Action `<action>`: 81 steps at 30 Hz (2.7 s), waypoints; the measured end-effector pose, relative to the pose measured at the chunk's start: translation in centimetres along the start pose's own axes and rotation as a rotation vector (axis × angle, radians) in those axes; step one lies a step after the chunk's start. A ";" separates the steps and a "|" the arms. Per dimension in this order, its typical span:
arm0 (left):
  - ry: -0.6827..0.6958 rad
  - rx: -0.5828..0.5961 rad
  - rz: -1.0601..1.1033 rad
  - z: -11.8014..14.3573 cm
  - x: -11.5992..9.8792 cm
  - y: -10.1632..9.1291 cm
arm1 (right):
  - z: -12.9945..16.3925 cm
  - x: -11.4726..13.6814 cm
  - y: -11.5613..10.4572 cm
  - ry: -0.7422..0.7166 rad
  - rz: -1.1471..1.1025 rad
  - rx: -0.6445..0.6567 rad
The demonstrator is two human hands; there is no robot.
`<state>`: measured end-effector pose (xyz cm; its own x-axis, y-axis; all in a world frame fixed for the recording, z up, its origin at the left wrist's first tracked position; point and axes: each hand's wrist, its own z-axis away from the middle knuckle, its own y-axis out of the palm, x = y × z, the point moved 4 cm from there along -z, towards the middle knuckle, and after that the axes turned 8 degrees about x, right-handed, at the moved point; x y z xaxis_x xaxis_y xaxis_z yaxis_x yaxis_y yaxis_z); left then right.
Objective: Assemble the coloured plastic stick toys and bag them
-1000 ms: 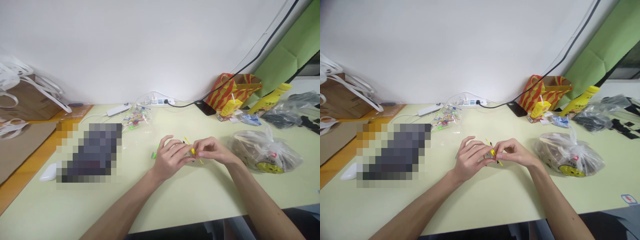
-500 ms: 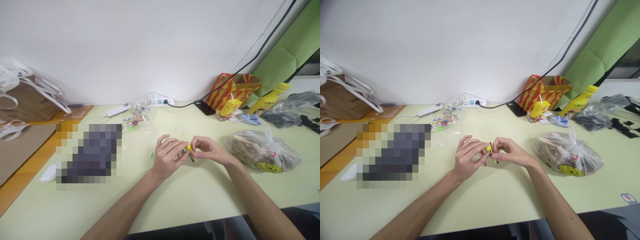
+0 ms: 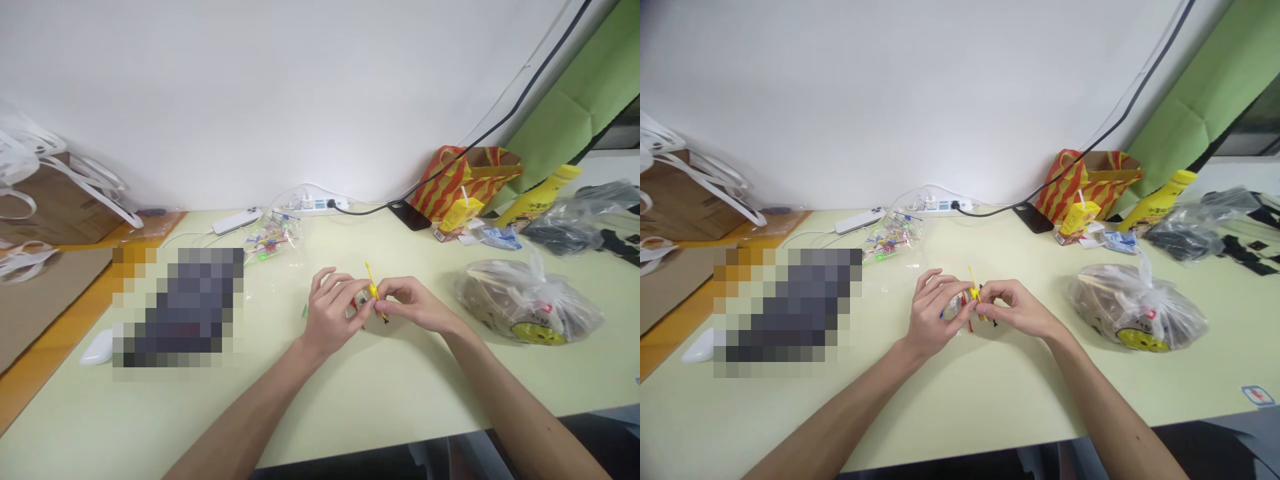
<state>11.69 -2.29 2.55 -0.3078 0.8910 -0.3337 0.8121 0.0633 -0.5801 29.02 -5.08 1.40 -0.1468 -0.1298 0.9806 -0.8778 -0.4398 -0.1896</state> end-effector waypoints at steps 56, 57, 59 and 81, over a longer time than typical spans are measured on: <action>0.362 0.096 -0.198 -0.9 -0.9 -0.2 | 1.0 -1.8 -0.9 0.097 -0.400 0.154; 0.376 0.087 -0.197 -1.0 -1.1 -0.2 | 1.1 -1.7 -1.0 0.098 -0.406 0.164; 0.400 0.072 -0.204 -1.1 -1.3 -0.3 | 1.3 -1.6 -1.0 0.099 -0.437 0.178; 0.222 0.292 -0.184 -3.5 1.6 -3.3 | 8.6 -0.7 -5.2 0.295 -0.224 -0.195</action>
<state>10.23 0.54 6.58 -0.2945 0.9541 -0.0552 0.5691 0.1287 -0.8121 37.61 -10.39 1.30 -0.0422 0.2226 0.9740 -0.9686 -0.2482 0.0148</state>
